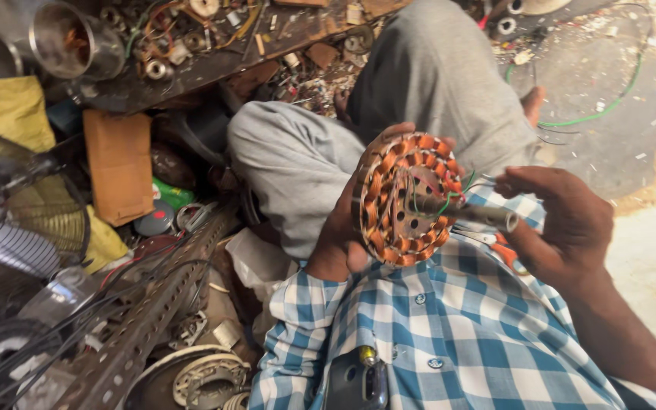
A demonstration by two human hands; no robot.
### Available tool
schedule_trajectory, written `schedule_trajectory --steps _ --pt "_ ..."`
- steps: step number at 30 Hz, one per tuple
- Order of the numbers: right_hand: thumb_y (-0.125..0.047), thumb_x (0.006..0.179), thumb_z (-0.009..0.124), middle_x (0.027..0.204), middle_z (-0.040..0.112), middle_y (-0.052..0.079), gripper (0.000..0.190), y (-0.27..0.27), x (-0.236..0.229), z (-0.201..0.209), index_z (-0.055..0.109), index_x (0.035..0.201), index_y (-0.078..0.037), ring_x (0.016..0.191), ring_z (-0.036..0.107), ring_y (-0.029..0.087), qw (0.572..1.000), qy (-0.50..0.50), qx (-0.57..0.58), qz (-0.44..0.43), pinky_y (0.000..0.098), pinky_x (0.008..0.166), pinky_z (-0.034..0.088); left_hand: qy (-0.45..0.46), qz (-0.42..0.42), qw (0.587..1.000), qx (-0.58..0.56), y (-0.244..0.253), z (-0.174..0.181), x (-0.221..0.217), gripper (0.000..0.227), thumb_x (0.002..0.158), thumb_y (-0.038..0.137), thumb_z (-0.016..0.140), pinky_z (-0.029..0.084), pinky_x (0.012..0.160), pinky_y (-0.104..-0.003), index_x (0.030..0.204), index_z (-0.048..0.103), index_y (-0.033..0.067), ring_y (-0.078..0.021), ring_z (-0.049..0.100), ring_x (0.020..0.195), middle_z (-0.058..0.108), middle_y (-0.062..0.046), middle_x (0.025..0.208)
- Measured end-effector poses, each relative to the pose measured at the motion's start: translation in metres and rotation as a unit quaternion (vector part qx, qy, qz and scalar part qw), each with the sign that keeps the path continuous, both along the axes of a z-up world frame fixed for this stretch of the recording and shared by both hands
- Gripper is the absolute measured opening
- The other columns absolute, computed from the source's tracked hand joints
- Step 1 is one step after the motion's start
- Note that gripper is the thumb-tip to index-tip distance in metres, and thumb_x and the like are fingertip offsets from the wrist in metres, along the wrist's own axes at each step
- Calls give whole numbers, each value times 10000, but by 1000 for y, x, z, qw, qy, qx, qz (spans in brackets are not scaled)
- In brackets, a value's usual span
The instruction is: The person sits on the floor and works on a circular electric motor stator. They use a pair of scissors to cut wires and manipulate the copper windings, occasionally reaching for tools on a nearby cluttered workbench.
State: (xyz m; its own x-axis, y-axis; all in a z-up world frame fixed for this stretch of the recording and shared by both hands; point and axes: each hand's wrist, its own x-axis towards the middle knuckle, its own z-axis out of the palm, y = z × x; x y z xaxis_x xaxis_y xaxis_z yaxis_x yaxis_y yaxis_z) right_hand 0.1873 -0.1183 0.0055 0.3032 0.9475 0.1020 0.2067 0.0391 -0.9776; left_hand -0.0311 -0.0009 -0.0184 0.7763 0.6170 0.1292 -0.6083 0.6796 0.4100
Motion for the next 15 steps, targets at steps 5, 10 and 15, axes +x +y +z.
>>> schedule_trajectory --steps 5,10,15 --pt "-7 906 795 1080 702 140 434 -6 3 -4 626 1300 56 1011 697 160 998 -55 1 10 257 924 551 9 -36 999 -33 -4 -2 -5 1293 649 565 881 411 1204 -492 1641 195 98 -370 422 1463 330 -241 1628" --pt "6 945 785 1083 704 141 377 -16 10 -13 638 1290 47 1014 704 152 997 -73 -2 -14 259 922 562 11 -87 990 -108 -11 -15 5 1241 687 616 796 411 1206 -492 1636 210 73 -373 432 1458 348 -247 1619" --pt "-23 921 809 1092 698 162 390 -12 12 -6 647 1269 46 1002 697 178 997 -78 24 0 262 898 555 14 -129 974 -184 -15 -28 5 1201 724 667 712 411 1209 -492 1631 225 49 -376 442 1453 366 -253 1610"
